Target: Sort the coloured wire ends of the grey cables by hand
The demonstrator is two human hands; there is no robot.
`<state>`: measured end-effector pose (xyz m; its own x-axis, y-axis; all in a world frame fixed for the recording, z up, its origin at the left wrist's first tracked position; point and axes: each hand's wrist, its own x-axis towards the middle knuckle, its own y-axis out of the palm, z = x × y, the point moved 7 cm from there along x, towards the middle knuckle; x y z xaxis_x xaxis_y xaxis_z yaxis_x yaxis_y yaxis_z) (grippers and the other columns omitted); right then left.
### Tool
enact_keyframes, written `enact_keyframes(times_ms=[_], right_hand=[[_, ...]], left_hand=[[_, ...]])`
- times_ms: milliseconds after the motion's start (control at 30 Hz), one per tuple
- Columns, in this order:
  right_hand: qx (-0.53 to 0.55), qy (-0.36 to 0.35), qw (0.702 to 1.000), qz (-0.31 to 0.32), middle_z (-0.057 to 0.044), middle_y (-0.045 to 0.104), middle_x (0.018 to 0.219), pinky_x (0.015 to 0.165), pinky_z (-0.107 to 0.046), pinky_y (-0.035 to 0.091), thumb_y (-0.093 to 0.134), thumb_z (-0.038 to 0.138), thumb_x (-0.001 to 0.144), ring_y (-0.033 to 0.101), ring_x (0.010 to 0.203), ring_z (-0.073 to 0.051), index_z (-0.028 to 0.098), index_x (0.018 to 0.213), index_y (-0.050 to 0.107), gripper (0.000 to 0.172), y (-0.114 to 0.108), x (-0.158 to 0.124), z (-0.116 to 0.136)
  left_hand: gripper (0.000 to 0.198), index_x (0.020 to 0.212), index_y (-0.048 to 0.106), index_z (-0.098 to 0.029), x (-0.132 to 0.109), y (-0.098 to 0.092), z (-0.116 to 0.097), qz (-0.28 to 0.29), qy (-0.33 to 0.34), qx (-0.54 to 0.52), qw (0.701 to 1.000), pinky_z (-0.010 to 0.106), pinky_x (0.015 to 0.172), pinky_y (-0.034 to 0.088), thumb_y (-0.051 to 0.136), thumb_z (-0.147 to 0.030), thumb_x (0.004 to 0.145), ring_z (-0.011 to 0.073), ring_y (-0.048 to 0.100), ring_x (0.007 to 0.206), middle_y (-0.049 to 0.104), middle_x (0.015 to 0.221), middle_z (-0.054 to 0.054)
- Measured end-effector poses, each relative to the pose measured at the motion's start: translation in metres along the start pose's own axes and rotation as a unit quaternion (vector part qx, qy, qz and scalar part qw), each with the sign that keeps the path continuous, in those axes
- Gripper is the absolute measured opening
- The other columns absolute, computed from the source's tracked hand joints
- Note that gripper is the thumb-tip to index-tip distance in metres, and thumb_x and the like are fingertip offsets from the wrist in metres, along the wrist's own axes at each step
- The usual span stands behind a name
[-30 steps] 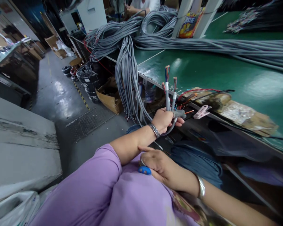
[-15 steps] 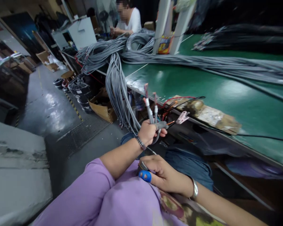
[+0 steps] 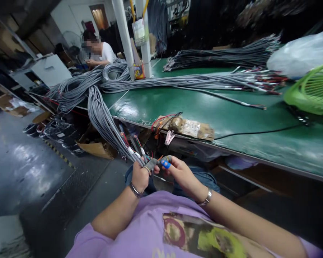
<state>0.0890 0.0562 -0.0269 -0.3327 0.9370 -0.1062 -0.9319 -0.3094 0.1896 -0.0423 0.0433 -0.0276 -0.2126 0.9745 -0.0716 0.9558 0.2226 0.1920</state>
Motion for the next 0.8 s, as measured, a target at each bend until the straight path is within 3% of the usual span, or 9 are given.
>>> enact_keyframes(times_ms=[267,400,467,667,800], right_hand=[[-0.003,-0.048,0.999,0.0,0.001,0.058,0.065,0.058,-0.026,0.041,0.067,0.046,0.072,0.05,0.059,-0.012,0.019,0.072,0.057,0.029,-0.009,0.003,0.006],[-0.002,-0.046,0.996,0.07,0.002,0.058,0.057,0.054,-0.027,0.041,0.065,0.048,0.073,0.052,0.052,-0.013,0.02,0.068,0.053,0.03,-0.004,0.004,0.013],[-0.01,-0.046,0.995,0.089,0.001,0.059,0.056,0.053,-0.027,0.041,0.064,0.047,0.074,0.052,0.051,-0.013,0.02,0.069,0.053,0.03,-0.004,0.005,0.017],[-0.033,-0.036,0.999,0.001,0.002,0.056,0.06,0.054,-0.024,0.037,0.069,0.045,0.068,0.046,0.054,-0.01,0.017,0.068,0.058,0.03,-0.023,0.014,0.014],[0.01,-0.015,0.999,-0.026,0.004,0.05,0.057,0.052,-0.024,0.034,0.068,0.039,0.067,0.041,0.053,-0.009,0.017,0.064,0.056,0.025,-0.029,0.016,0.004]], left_hand=[[0.028,0.067,0.065,-0.014,-0.001,0.004,0.012,0.061,-0.002,0.065,0.996,0.019,0.044,0.041,0.07,-0.041,0.072,0.0094,0.055,0.043,0.065,0.053,0.002],[0.026,0.066,0.066,-0.014,-0.003,0.02,0.011,0.174,-0.018,0.124,0.977,0.022,0.048,0.046,0.073,-0.039,0.069,0.012,0.058,0.046,0.066,0.053,0.003],[0.027,0.066,0.066,-0.013,-0.003,0.024,0.01,0.196,-0.021,0.126,0.972,0.023,0.049,0.047,0.073,-0.04,0.07,0.0127,0.059,0.046,0.066,0.053,0.004],[0.028,0.067,0.067,-0.013,0.003,0.016,0.009,0.082,0.001,0.05,0.995,0.02,0.044,0.043,0.07,-0.04,0.073,0.0101,0.056,0.044,0.066,0.053,0.003],[0.023,0.07,0.069,-0.012,0.005,0.015,0.008,0.043,-0.007,0.011,0.999,0.018,0.042,0.039,0.071,-0.035,0.072,0.0094,0.057,0.045,0.064,0.052,0.002]])
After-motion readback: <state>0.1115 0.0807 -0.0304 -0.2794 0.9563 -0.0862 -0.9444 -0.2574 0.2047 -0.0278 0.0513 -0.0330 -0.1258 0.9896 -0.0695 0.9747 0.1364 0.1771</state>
